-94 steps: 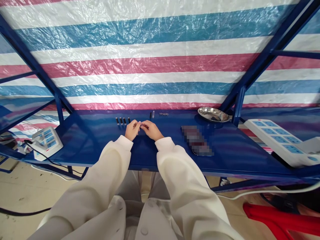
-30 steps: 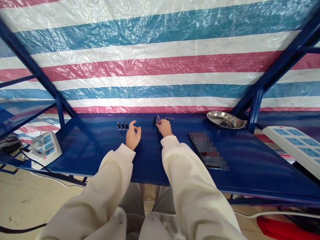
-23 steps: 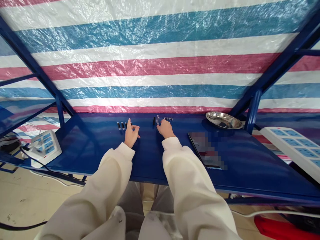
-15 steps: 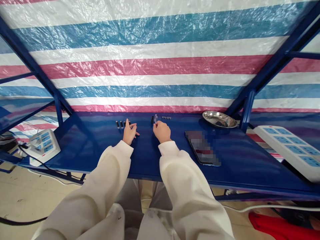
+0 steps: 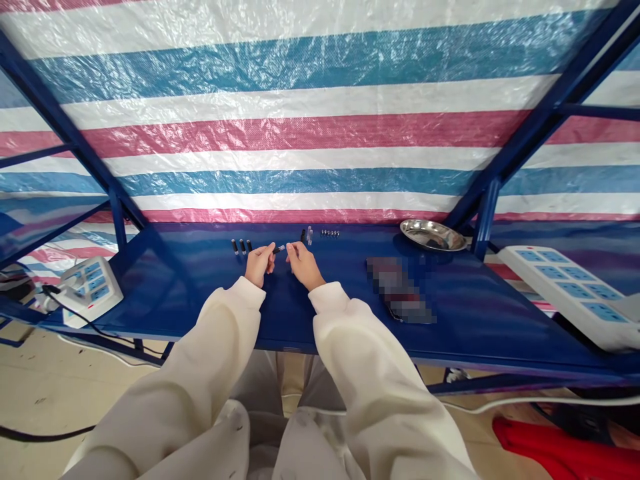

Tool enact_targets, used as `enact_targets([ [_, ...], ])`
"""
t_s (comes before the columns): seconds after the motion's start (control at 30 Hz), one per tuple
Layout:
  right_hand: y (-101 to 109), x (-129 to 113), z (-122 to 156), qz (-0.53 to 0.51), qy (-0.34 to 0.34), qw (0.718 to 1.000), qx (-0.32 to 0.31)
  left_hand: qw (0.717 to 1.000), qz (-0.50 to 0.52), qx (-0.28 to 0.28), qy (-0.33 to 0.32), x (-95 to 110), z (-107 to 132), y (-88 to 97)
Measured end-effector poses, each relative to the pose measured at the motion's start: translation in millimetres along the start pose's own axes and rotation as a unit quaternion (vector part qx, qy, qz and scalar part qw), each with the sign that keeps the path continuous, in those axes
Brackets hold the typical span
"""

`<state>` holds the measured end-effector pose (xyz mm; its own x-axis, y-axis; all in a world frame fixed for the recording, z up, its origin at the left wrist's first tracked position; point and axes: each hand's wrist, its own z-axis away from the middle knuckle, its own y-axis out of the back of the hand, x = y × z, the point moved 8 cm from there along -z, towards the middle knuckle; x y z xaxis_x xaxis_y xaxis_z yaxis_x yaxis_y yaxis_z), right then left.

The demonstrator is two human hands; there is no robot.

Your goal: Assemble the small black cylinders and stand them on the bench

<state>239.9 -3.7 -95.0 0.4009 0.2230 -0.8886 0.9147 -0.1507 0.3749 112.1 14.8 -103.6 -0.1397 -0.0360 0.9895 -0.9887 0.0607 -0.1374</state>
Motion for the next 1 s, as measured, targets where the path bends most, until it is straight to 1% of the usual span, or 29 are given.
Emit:
enact_targets([
  [0.1, -4.2, -3.7, 1.4, -0.023, 0.022, 0.999, -0.019, 0.999, 0.002, -0.039, -0.008, 3.0, 2.0, -5.7],
  [0.17, -3.0, -5.3, 1.1, -0.023, 0.031, 0.999, -0.019, 0.998, -0.008, -0.067, -0.013, 5.1, 4.2, -10.1],
  [0.27, 4.4, -5.1, -0.9, -0.04, 0.025, 0.999, 0.011, 0.993, -0.021, -0.112, -0.037, 9.3, 8.5, -19.2],
  [0.33, 9.1, -3.3, -2.3, -0.079, 0.011, 0.996, 0.033, 0.988, -0.036, -0.131, -0.073, 12.3, 10.5, -24.1],
  [0.4, 10.2, -1.8, -3.1, -0.127, 0.0, 0.991, 0.04, 0.983, -0.072, -0.121, -0.121, 14.6, 10.8, -23.9],
  [0.47, 8.7, -1.8, -3.3, -0.163, -0.002, 0.986, 0.036, 0.975, -0.121, -0.094, -0.16, 15.7, 10.3, -20.4],
  [0.53, 6.6, -3.2, -3.0, -0.181, 0.002, 0.983, 0.028, 0.966, -0.163, -0.072, -0.186, 16.9, 10.3, -16.9],
  [0.63, 5.1, -5.5, -2.5, -0.198, 0.003, 0.98, 0.022, 0.955, -0.203, -0.061, -0.208, 21.3, 12.9, -14.8],
  [0.77, 5.0, -8.2, -1.8, -0.185, 0.001, 0.983, 0.018, 0.952, -0.226, -0.047, -0.199, 24.6, 15.4, -13.1],
  [1.0, 4.9, -8.6, -1.5, -0.136, 0.021, 0.99, 0.019, 0.965, -0.198, -0.021, -0.169, 23.1, 14.7, -10.0],
])
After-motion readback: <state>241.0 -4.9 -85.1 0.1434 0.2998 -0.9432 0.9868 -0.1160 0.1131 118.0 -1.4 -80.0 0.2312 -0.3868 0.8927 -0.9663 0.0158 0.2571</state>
